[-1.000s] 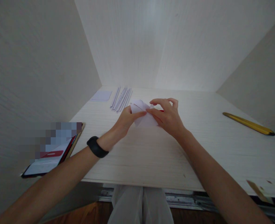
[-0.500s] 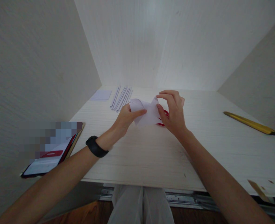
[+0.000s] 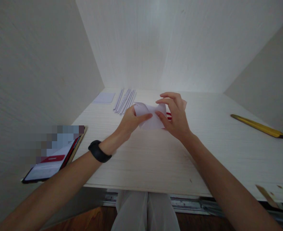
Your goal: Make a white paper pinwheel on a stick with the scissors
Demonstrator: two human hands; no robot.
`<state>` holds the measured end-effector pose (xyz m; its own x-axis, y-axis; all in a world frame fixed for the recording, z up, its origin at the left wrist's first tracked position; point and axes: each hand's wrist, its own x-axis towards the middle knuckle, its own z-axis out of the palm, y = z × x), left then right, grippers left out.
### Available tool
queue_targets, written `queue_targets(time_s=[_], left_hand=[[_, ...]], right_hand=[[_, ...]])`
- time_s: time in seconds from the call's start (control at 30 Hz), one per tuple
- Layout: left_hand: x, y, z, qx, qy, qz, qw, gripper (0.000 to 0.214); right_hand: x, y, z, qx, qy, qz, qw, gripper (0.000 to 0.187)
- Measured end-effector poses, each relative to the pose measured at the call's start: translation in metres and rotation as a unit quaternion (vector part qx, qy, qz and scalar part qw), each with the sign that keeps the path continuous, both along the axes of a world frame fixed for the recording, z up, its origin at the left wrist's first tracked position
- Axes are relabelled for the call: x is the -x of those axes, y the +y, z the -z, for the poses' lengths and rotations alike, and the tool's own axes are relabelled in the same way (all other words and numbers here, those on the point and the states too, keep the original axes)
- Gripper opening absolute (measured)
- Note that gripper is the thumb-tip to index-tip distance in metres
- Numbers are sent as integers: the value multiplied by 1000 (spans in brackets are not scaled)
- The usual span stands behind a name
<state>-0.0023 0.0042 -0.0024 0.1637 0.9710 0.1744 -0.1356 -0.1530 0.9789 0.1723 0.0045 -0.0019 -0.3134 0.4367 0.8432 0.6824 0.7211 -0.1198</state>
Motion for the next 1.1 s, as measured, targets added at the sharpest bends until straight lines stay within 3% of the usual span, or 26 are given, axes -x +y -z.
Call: queue_targets(time_s=[0.27, 1.1], left_hand=[[0, 0, 0, -28, 13, 14, 999, 30], [0, -1, 1, -15, 10, 4, 1000, 32]], right_hand=[[3, -1, 1, 4, -10, 33, 999, 14], [4, -3, -1, 6, 14, 8, 1000, 12]])
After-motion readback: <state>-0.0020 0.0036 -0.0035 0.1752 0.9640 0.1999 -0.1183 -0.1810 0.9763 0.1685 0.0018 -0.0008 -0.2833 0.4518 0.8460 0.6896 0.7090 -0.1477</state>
